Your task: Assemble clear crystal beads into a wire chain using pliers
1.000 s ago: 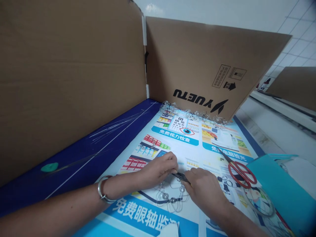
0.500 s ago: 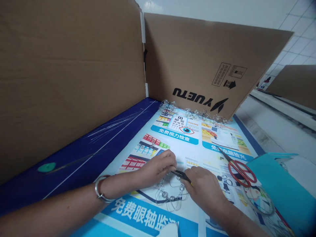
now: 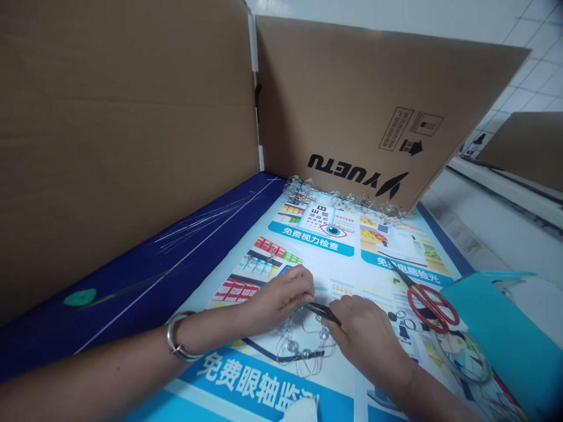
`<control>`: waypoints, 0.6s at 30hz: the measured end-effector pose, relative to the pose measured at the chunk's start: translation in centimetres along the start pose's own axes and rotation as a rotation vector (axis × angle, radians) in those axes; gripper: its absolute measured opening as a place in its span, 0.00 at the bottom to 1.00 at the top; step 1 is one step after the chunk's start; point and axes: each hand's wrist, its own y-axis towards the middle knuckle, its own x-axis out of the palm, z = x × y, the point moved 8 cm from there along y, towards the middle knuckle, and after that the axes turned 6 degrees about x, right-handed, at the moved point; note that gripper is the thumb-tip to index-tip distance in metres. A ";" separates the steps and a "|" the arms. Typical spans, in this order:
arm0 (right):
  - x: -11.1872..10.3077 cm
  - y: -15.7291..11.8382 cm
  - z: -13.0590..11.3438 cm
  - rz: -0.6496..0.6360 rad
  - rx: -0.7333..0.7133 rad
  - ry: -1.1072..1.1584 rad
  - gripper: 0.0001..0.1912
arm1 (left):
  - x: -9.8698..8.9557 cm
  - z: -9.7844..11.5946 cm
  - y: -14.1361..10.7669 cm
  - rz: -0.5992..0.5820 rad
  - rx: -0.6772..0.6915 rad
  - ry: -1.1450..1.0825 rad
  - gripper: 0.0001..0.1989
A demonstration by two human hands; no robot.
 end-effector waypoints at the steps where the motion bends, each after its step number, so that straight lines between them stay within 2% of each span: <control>1: 0.0 0.0 -0.1 0.001 -0.002 -0.002 0.07 | 0.0 0.0 0.0 -0.002 0.003 0.002 0.07; 9: 0.2 -0.1 -0.4 0.016 -0.003 -0.040 0.03 | 0.1 -0.1 -0.1 0.007 0.012 0.013 0.07; 18: 0.2 0.0 -0.3 0.032 -0.012 -0.024 0.05 | 0.0 0.1 0.0 0.004 0.023 0.016 0.07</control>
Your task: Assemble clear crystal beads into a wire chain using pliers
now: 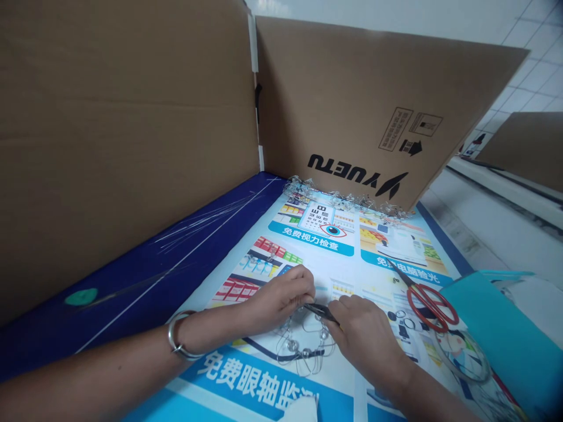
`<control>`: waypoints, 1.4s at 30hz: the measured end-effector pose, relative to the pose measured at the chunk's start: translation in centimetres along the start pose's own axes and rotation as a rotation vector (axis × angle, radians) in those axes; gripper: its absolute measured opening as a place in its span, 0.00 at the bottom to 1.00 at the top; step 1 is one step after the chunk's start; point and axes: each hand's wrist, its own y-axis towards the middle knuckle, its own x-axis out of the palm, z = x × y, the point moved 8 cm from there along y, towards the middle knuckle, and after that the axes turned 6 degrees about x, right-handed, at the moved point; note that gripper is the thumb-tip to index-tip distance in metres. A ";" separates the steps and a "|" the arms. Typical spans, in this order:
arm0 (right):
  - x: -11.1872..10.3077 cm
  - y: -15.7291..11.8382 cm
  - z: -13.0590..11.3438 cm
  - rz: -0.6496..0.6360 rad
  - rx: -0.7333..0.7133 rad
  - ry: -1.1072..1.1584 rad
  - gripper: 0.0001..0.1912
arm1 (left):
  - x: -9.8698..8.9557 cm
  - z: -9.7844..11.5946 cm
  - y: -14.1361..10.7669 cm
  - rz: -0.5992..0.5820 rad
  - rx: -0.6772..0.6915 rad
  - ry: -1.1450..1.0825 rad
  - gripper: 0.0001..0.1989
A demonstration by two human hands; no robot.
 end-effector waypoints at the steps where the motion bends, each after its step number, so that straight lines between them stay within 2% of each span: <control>1: 0.0 0.0 0.0 0.004 0.002 0.003 0.06 | 0.0 0.0 0.0 0.001 -0.001 -0.003 0.07; 7: 0.2 0.1 0.1 0.038 -0.001 0.017 0.06 | -0.1 0.0 0.0 0.001 -0.009 -0.009 0.08; 14: 0.2 -0.3 0.3 -0.011 0.009 0.046 0.06 | -0.3 0.2 -0.1 0.008 0.013 0.012 0.08; 22: -0.7 -0.6 0.4 0.034 0.011 -0.051 0.04 | 0.7 -0.3 -0.3 -0.089 -0.023 0.077 0.06; 29: -0.6 -0.5 0.2 0.007 0.000 -0.024 0.06 | -0.2 0.0 0.0 0.008 -0.013 -0.004 0.08; 35: -0.2 -0.2 0.1 0.018 0.007 -0.038 0.06 | -0.3 0.2 0.0 0.009 -0.019 -0.036 0.07; 42: -0.3 -1.4 -1.4 0.102 -0.105 -0.080 0.02 | -0.6 0.0 0.1 0.050 -0.057 0.017 0.06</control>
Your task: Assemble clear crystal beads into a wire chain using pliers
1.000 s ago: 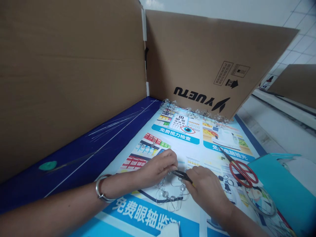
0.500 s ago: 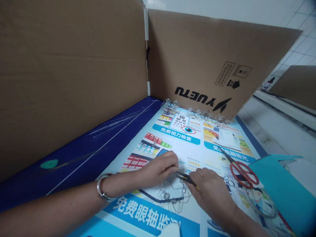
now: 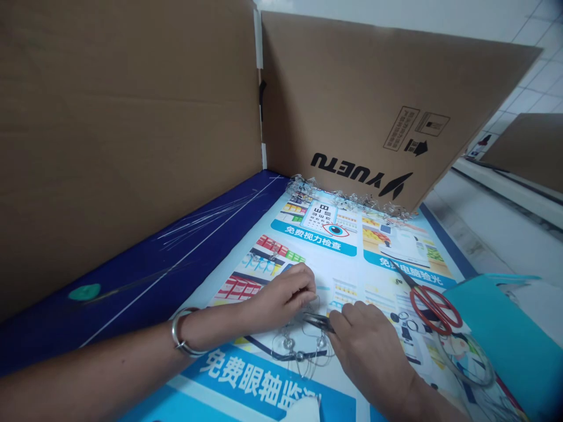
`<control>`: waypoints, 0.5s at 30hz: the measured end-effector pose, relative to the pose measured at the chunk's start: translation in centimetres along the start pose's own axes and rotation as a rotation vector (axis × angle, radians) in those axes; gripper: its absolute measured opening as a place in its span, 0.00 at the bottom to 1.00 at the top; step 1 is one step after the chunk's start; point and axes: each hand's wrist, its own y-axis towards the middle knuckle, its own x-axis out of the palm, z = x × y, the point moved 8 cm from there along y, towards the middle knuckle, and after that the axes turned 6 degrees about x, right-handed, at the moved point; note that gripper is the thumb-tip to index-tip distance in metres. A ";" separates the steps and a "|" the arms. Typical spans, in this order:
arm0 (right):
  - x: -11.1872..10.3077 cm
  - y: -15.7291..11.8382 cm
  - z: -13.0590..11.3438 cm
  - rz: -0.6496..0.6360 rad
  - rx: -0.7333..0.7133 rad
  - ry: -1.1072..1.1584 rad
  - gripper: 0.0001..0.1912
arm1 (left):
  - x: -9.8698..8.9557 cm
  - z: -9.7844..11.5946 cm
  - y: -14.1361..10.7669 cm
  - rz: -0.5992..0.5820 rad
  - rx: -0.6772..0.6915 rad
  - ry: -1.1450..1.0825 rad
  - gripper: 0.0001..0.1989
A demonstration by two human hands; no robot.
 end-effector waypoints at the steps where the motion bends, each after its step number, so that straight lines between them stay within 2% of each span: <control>1: 0.0 0.0 0.0 -0.001 0.001 0.002 0.02 | 0.0 0.0 0.0 -0.003 0.001 0.003 0.06; 8: 0.5 0.6 1.3 -0.071 0.087 0.026 0.03 | 0.2 0.2 0.0 -0.015 0.045 -0.017 0.07; 15: 0.4 0.4 0.7 -0.041 0.055 0.026 0.03 | -0.2 0.3 0.0 0.005 0.031 -0.041 0.08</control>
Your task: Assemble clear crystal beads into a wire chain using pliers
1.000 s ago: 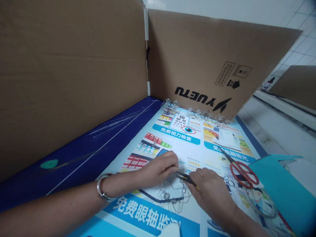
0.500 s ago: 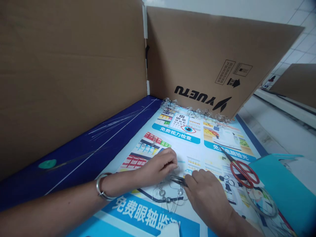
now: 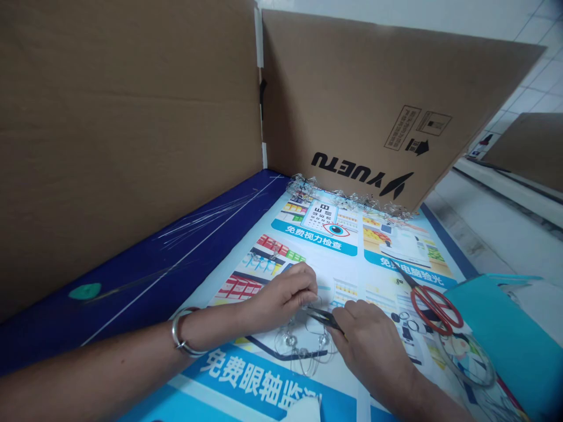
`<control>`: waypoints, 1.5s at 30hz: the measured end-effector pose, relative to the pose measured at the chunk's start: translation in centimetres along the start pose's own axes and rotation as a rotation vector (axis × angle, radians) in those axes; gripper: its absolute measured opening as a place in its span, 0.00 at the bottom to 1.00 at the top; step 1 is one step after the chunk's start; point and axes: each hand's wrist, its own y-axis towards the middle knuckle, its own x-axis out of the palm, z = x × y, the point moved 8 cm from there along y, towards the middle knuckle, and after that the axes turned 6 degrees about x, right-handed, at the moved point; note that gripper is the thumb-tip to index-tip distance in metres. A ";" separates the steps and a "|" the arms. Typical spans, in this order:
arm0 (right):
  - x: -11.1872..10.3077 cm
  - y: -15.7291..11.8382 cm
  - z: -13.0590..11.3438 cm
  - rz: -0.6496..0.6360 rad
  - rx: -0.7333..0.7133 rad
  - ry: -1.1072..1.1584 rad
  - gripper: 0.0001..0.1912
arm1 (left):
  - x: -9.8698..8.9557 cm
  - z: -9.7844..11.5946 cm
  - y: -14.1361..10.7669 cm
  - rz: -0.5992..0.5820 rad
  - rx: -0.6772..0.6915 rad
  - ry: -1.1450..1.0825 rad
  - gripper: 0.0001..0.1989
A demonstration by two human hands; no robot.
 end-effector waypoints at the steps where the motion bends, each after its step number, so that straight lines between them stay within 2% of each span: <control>1: 0.0 0.0 0.0 0.005 0.002 0.001 0.03 | 0.0 0.0 0.0 -0.001 0.001 0.000 0.08; 17: 0.2 0.2 0.7 -0.026 0.072 0.035 0.06 | -0.1 -0.2 0.0 0.019 -0.003 0.009 0.08; 45: 0.5 0.6 1.0 -0.063 0.079 0.059 0.07 | 0.4 -0.1 -0.2 -0.023 0.026 -0.048 0.08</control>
